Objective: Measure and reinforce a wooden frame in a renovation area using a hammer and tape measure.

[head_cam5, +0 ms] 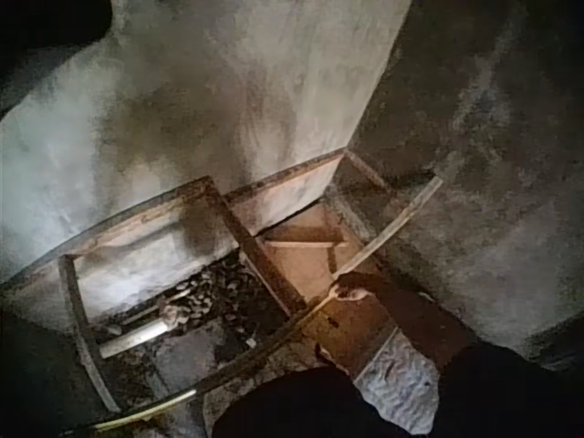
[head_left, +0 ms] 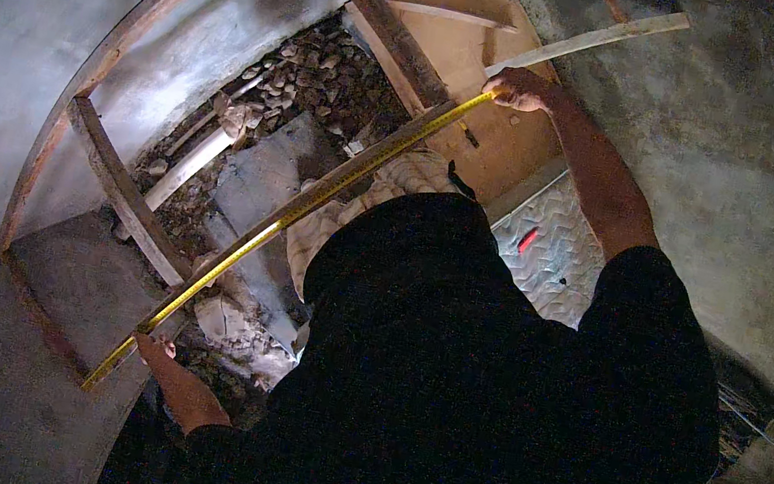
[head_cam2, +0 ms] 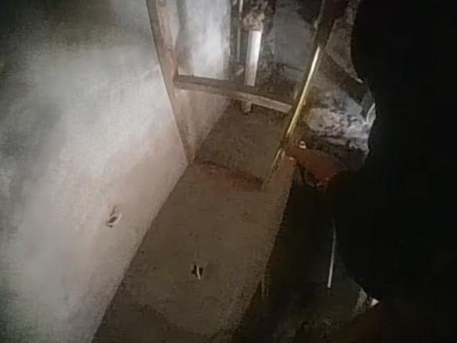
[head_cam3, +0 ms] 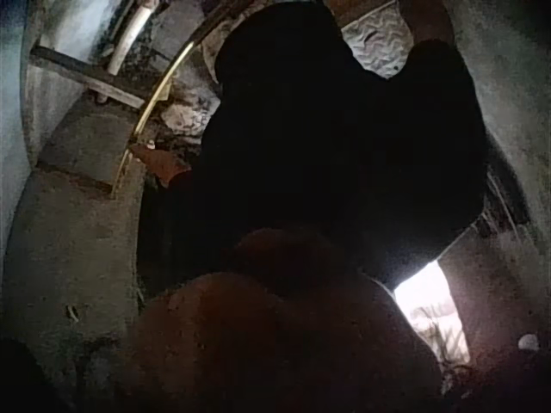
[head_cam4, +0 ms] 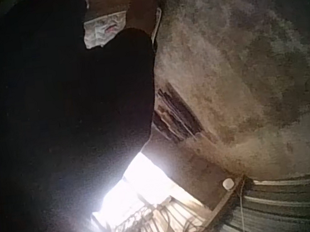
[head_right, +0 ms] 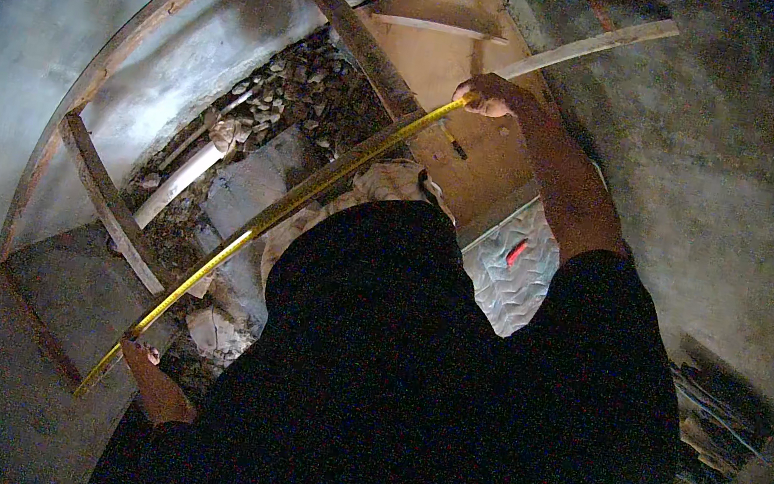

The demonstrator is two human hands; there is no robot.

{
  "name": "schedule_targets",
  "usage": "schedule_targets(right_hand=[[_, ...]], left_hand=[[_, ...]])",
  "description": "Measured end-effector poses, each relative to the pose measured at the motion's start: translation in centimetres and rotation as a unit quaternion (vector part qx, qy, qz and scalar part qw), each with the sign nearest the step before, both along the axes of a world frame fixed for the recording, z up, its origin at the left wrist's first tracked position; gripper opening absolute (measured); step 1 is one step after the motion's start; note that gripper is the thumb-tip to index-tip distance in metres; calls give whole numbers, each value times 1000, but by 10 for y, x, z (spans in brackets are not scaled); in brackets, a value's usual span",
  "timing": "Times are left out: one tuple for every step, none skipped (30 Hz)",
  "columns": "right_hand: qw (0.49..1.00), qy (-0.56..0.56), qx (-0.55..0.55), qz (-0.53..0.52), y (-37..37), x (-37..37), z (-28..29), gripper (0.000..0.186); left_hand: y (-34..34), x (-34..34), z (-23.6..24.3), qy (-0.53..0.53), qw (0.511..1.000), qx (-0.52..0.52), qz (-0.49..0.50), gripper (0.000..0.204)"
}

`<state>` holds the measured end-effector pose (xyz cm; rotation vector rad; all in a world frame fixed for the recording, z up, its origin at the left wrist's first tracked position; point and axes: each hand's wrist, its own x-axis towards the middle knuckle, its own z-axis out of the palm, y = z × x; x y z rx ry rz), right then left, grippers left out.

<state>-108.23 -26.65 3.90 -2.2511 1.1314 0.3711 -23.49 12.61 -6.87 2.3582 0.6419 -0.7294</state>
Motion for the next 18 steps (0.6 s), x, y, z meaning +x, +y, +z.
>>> schedule_targets(right_hand=[[1000, 0, -19, 10, 1, 1, 2, 25], [999, -1, -38, 20, 1, 1, 2, 25], [999, -1, -39, 21, 1, 1, 3, 25], [1000, 6, -27, 4, 2, 3, 5, 25], [1000, 14, -14, -12, 1, 4, 6, 26], [1000, 14, -15, -11, -1, 3, 3, 26], [1000, 17, -15, -3, -1, -3, -2, 25], [1000, 17, -13, 10, -2, 0, -2, 24], [1000, 17, -12, 12, -2, 2, -1, 24], [1000, 18, -1, -5, -3, 2, 1, 25], [999, 20, 10, -25, -2, 2, 4, 26], [999, 21, 10, -25, -3, 0, 1, 26], [1000, 25, 15, 1, -6, -3, -4, 27], [999, 29, 20, 27, -6, -4, -5, 28], [999, 29, 21, 27, -5, -2, -2, 28], [999, 25, 11, 24, -2, 0, 2, 27], [1000, 21, 0, 22, -1, 3, 7, 27], [1000, 20, 1, 24, -1, 7, 11, 27]], left_hand=[[-3, 2, -1, 1, 1000, 2, -2, 66], [-1, 2, -2, 1, 1000, 3, -5, 66], [-8, 2, -7, 2, 1000, 4, -7, 66], [-9, 4, -7, 2, 1000, 6, -9, 66], [-8, 6, -6, 3, 1000, 7, -10, 66], [-6, 8, -5, 3, 1000, 9, -12, 66], [-1, 11, -5, 6, 1000, 9, -17, 66], [0, 10, -8, 6, 1000, 11, -17, 66], [5, 11, -6, 7, 1000, 14, -18, 66], [0, 14, -10, 7, 1000, 16, -18, 66], [6, 12, -11, 9, 1000, 18, -21, 66], [8, 16, -10, 10, 999, 20, -24, 66], [11, 17, -10, 11, 999, 22, -27, 66], [13, 18, -12, 13, 999, 24, -31, 66], [11, 16, -15, 13, 999, 27, -33, 66], [18, 13, -14, 14, 999, 30, -35, 66], [12, 19, -16, 14, 999, 33, -36, 66], [6, 24, -18, 14, 999, 36, -36, 66]])
